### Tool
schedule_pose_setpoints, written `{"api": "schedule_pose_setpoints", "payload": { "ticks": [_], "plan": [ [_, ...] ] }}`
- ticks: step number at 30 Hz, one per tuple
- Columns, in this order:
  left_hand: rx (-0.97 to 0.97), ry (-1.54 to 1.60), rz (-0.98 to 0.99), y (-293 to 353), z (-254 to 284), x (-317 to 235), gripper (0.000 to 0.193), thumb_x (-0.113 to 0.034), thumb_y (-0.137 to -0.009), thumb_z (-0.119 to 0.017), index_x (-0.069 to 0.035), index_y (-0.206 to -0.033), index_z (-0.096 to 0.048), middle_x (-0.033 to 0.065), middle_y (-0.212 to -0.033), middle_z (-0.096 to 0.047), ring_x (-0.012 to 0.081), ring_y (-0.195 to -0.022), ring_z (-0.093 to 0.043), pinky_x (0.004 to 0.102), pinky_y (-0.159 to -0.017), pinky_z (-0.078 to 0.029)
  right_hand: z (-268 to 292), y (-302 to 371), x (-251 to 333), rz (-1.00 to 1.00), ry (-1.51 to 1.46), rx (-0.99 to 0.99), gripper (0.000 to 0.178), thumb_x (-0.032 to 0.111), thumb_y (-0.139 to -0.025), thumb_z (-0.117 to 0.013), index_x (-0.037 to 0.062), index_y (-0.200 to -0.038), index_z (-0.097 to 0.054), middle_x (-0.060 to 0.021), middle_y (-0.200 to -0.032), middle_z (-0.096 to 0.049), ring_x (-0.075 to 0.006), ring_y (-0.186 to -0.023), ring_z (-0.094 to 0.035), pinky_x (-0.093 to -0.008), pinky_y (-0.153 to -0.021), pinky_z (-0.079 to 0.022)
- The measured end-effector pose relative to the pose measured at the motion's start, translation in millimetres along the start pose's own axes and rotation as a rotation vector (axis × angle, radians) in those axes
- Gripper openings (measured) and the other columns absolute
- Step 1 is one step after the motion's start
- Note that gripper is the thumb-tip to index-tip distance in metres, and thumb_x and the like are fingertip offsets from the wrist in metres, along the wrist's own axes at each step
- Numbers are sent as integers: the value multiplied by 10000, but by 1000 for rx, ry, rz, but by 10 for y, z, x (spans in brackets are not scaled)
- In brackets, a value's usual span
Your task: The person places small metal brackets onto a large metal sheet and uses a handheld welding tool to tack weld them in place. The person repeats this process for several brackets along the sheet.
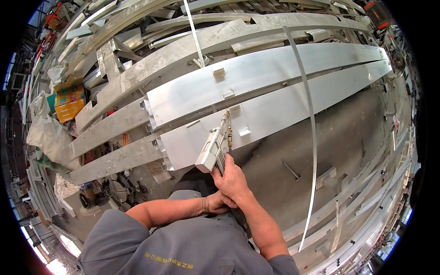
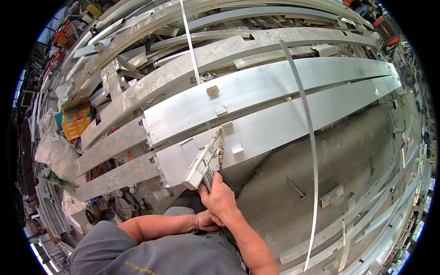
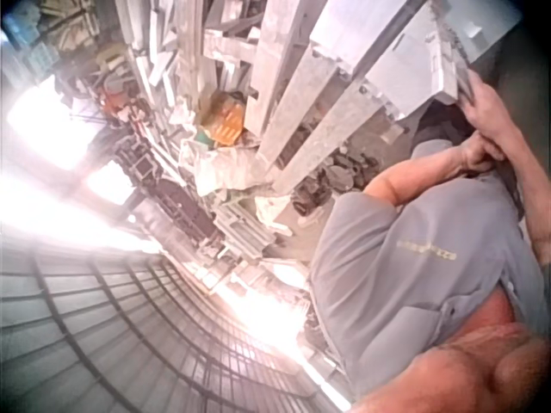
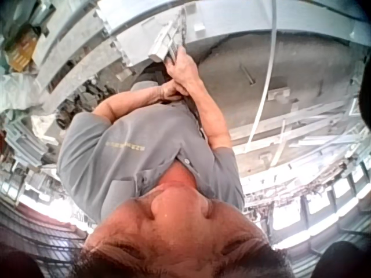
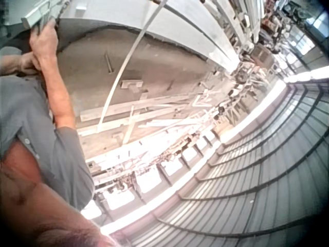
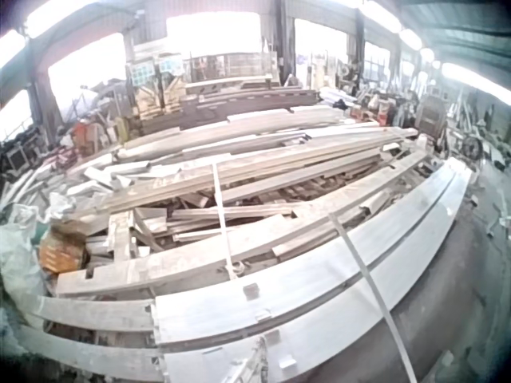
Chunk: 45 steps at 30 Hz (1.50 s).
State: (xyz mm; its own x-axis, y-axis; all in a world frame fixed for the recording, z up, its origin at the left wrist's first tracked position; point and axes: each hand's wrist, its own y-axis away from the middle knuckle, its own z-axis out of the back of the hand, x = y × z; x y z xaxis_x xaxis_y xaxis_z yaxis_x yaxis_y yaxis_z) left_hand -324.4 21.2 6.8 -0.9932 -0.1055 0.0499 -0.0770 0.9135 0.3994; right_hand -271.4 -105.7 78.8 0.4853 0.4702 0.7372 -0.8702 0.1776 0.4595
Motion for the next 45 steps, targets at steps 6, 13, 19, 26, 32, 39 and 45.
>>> {"api": "schedule_pose_setpoints", "payload": {
  "ticks": [6,13,19,26,32,39,45],
  "plan": [
    [-5,15,-13,-7,29,-8,434,115,-748,-691,-68,-1141,-681,38,-1092,-699,208,-1058,-645,352,-966,-507,-1,-41,67,-37,11,19,514,327,-924,-687,-56,-1179,-458,-345,-901,-669,-550,-876,-645,-593,-748,-516],
    [2,6,9,-1,56,-27,419,116,-751,-686,-71,-1125,-683,33,-1080,-696,197,-1042,-642,343,-949,-505,-26,-34,71,-49,14,-6,488,325,-924,-689,-52,-1128,-459,-347,-893,-665,-550,-865,-643,-591,-748,-512],
    [17,-1,16,34,26,-65,432,108,-743,-691,-76,-1133,-671,27,-1087,-691,189,-1042,-640,346,-958,-499,-23,-41,123,-81,35,10,498,354,-918,-697,-46,-1102,-463,-345,-916,-667,-545,-891,-645,-590,-774,-510],
    [38,3,25,62,-5,-93,478,95,-738,-709,-81,-1178,-647,29,-1118,-681,186,-1057,-642,354,-968,-500,3,-34,164,-149,87,70,592,473,-933,-657,-42,-1141,-453,-342,-958,-668,-521,-941,-657,-571,-836,-517],
    [57,1,25,69,85,-41,492,98,-739,-710,-77,-1194,-644,35,-1130,-683,190,-1079,-642,355,-975,-506,-59,7,117,-137,65,31,535,404,-934,-670,-53,-1111,-457,-352,-906,-664,-536,-897,-653,-581,-788,-518],
    [108,-1,51,138,65,8,488,113,-757,-702,-68,-1207,-645,35,-1148,-682,190,-1092,-635,348,-987,-504,-76,110,142,-63,10,-5,522,270,-914,-689,-47,-1245,-439,-358,-926,-663,-553,-896,-640,-591,-759,-509],
    [55,-56,17,122,215,-16,460,116,-750,-693,-79,-1165,-660,26,-1108,-674,185,-1044,-624,330,-927,-498,-121,20,141,-13,17,-37,578,379,-928,-671,-59,-1217,-428,-344,-920,-669,-539,-876,-654,-586,-777,-525]
  ]
}}
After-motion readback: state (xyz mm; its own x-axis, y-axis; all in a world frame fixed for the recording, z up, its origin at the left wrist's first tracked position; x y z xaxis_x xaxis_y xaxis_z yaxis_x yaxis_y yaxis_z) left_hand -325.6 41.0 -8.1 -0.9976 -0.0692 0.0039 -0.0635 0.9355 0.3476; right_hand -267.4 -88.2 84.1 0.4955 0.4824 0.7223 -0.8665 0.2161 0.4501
